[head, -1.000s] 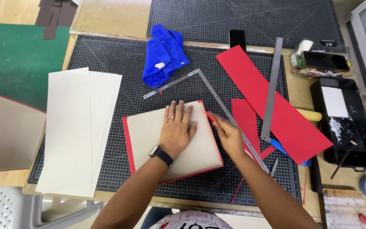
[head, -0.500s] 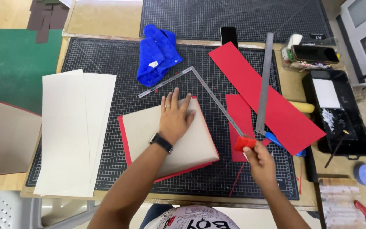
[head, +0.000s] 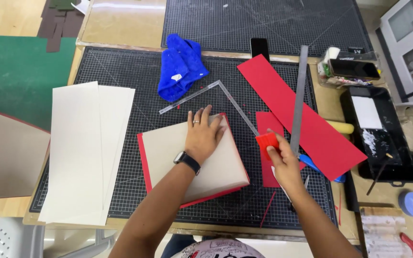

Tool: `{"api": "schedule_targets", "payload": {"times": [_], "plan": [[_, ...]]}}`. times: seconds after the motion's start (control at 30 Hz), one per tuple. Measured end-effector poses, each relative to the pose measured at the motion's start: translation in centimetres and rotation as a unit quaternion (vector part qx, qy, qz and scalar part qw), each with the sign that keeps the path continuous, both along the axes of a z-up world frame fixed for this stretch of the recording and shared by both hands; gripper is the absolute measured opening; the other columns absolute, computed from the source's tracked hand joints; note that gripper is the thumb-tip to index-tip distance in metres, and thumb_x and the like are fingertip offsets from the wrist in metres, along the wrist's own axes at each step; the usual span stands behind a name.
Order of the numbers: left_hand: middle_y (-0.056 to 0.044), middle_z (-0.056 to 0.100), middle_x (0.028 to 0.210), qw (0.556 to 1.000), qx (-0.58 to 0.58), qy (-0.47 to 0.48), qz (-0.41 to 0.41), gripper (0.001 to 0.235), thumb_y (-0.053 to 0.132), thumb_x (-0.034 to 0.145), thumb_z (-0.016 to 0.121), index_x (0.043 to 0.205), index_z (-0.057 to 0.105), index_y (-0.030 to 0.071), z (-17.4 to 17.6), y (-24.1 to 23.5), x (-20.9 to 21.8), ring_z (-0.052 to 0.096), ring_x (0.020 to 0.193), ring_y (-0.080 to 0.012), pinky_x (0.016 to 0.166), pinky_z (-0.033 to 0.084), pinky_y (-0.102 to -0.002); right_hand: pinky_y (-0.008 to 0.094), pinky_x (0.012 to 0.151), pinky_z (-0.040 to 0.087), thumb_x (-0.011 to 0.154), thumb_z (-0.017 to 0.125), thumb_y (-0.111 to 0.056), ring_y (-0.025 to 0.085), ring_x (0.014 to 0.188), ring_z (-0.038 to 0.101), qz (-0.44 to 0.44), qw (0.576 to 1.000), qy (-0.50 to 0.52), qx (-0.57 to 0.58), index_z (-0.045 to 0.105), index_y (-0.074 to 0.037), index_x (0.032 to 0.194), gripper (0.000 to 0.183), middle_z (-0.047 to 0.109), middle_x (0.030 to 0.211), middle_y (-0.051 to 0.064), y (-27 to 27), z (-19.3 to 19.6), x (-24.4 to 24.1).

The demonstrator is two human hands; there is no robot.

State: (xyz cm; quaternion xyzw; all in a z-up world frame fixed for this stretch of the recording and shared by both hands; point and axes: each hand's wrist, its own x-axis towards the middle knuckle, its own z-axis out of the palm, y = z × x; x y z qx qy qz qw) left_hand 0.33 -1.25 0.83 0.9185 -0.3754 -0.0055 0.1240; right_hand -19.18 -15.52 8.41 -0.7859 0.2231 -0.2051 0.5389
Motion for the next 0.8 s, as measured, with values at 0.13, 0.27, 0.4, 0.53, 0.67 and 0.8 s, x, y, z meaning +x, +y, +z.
{"api": "schedule_targets", "payload": {"times": [0.13, 0.27, 0.4, 0.53, 0.67, 0.8], "plan": [[-0.011, 0.038, 0.15, 0.996, -0.059, -0.067, -0.023, 0.049, 0.038, 0.099, 0.055, 0.145, 0.045, 0.024, -1.7, 0.1, -1.3, 0.035, 0.141, -0.0331, 0.121, 0.013, -0.06, 0.06, 0.103, 0.041, 0.103, 0.057, -0.02, 0.049, 0.126, 0.052, 0.0, 0.997, 0.01, -0.075, 0.05, -0.006, 0.146, 0.046, 0.057, 0.13, 0.031, -1.2, 0.8, 3.3], [-0.006, 0.054, 0.134, 0.986, -0.118, -0.077, -0.087, 0.047, 0.044, 0.098, 0.055, 0.136, 0.058, 0.018, -2.1, -0.3, -3.9, 0.04, 0.135, -0.0315, 0.116, 0.023, -0.063, 0.054, 0.097, 0.045, 0.102, 0.057, -0.025, 0.04, 0.111, 0.06, 0.087, 0.951, -0.017, -0.295, 0.061, -0.012, 0.136, 0.036, 0.065, 0.113, 0.017, -3.5, -1.7, 8.8], [-0.006, 0.056, 0.138, 0.982, -0.137, -0.082, -0.103, 0.053, 0.046, 0.099, 0.053, 0.142, 0.055, 0.015, -1.4, -0.3, -5.2, 0.041, 0.136, -0.0301, 0.115, 0.021, -0.068, 0.047, 0.094, 0.044, 0.102, 0.052, -0.033, 0.027, 0.104, 0.057, 0.127, 0.878, 0.022, -0.461, 0.062, -0.026, 0.13, 0.031, 0.061, 0.101, -0.001, -5.0, -5.8, 13.3], [-0.007, 0.057, 0.139, 0.975, -0.157, -0.106, -0.115, 0.051, 0.045, 0.098, 0.055, 0.139, 0.057, 0.014, -1.6, -0.2, -5.3, 0.041, 0.136, -0.0318, 0.113, 0.023, -0.07, 0.048, 0.094, 0.043, 0.102, 0.05, -0.031, 0.028, 0.105, 0.055, 0.151, 0.848, 0.046, -0.505, 0.059, -0.028, 0.127, 0.027, 0.06, 0.098, 0.001, -5.4, -8.1, 14.7], [-0.007, 0.057, 0.14, 0.974, -0.161, -0.107, -0.118, 0.05, 0.045, 0.098, 0.053, 0.138, 0.058, 0.014, -1.6, -0.3, -5.3, 0.042, 0.135, -0.0328, 0.113, 0.022, -0.07, 0.044, 0.09, 0.043, 0.104, 0.048, -0.029, 0.027, 0.103, 0.055, 0.157, 0.85, 0.021, -0.502, 0.06, -0.028, 0.128, 0.027, 0.06, 0.097, 0.001, -6.0, -8.7, 15.0], [-0.007, 0.058, 0.139, 0.971, -0.166, -0.124, -0.121, 0.05, 0.045, 0.098, 0.054, 0.136, 0.06, 0.014, -1.9, -0.5, -5.2, 0.043, 0.134, -0.0336, 0.112, 0.023, -0.072, 0.043, 0.09, 0.044, 0.103, 0.049, -0.03, 0.027, 0.104, 0.056, 0.165, 0.844, 0.007, -0.51, 0.06, -0.027, 0.127, 0.026, 0.061, 0.098, 0.002, -6.0, -8.8, 14.3]]}}
